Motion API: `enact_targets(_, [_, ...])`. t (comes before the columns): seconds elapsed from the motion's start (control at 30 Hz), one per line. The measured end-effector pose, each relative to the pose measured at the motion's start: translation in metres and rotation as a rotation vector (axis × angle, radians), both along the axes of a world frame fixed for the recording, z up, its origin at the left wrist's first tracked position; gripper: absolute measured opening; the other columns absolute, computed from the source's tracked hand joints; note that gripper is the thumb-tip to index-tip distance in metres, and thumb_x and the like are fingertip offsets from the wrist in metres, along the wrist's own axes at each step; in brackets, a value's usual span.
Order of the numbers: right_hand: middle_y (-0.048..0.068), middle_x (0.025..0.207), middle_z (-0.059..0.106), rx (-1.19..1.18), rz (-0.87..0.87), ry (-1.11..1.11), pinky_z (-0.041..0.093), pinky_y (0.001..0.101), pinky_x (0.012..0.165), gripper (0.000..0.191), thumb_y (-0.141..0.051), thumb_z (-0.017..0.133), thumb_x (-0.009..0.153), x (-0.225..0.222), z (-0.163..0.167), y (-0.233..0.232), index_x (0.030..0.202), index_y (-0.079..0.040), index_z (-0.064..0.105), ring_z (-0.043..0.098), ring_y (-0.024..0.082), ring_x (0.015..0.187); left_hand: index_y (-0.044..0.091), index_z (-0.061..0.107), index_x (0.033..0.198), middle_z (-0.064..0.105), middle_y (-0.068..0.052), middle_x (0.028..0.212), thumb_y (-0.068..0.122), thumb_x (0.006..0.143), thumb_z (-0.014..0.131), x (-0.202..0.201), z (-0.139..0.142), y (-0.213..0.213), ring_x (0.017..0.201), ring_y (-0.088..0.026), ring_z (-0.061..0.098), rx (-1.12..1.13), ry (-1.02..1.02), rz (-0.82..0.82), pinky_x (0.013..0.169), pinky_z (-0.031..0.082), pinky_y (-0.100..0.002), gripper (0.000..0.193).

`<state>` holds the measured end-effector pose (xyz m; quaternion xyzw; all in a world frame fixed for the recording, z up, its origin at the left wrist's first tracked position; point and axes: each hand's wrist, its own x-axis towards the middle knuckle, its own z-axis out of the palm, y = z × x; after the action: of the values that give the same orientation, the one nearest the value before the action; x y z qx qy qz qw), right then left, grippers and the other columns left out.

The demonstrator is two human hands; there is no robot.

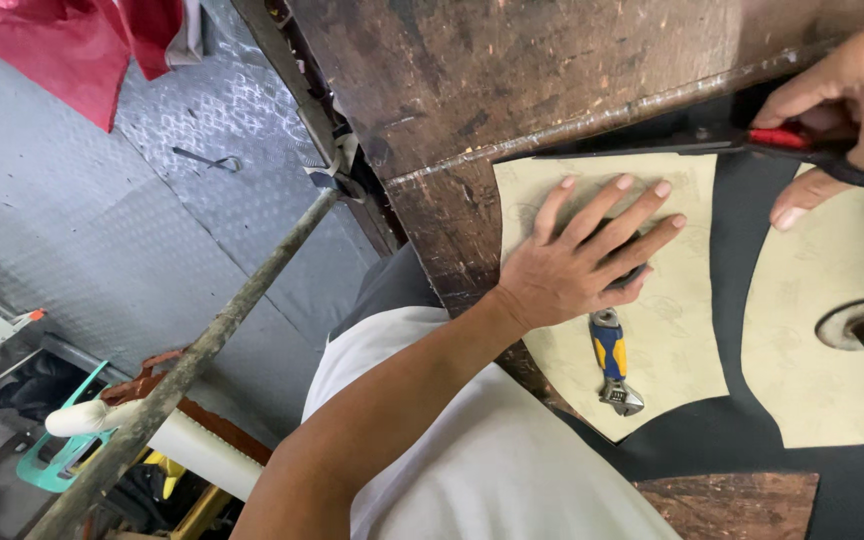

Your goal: The person lays black fabric on a workbench, places paper pattern pieces on top, and traces around them with a marker. They then hold the patterns flat with one hand and cut the fabric along the marked outlines using scissors, working through several pattern pieces one at a time.

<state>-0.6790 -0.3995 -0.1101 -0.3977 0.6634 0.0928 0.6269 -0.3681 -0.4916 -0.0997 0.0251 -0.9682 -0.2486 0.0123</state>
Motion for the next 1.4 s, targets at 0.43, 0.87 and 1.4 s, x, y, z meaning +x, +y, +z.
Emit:
enact_targets(0.43, [0.002, 0.083, 0.080, 0.116, 0.202, 0.045, 0.059, 0.0274, 0.074, 0.062, -0.031, 0.100, 0.056, 0.005, 0.001, -0.025, 0.112, -0.013, 0.082, 0.074, 0.013, 0.073, 0.026, 0.040, 0.163, 0.031, -0.002, 0.172, 0.043, 0.111, 0.061, 0.000, -0.001, -0.001, 0.158, -0.026, 0.031, 0.006, 0.009, -0.006, 0.132, 0.013, -0.059, 0.059])
enact_targets(0.87, [-0.004, 0.084, 0.079, 0.072, 0.505, 0.209, 0.058, 0.0241, 0.079, 0.079, -0.056, 0.095, 0.052, 0.021, 0.030, -0.073, 0.122, -0.026, 0.077, 0.074, 0.009, 0.077, 0.025, 0.040, 0.162, 0.031, -0.002, 0.172, 0.045, 0.112, 0.062, 0.000, 0.001, -0.005, 0.159, -0.025, 0.029, -0.018, 0.024, -0.005, 0.133, 0.014, -0.058, 0.058])
enact_targets(1.4, [0.004, 0.075, 0.073, -0.429, -0.095, 0.074, 0.053, 0.0323, 0.061, 0.064, -0.044, 0.094, 0.062, 0.037, 0.098, -0.045, 0.115, -0.011, 0.079, 0.063, 0.018, 0.068, 0.021, 0.056, 0.152, 0.040, -0.005, 0.163, 0.040, 0.106, 0.066, -0.003, -0.001, 0.003, 0.152, -0.027, 0.036, 0.049, 0.089, 0.056, 0.127, 0.027, -0.061, 0.051])
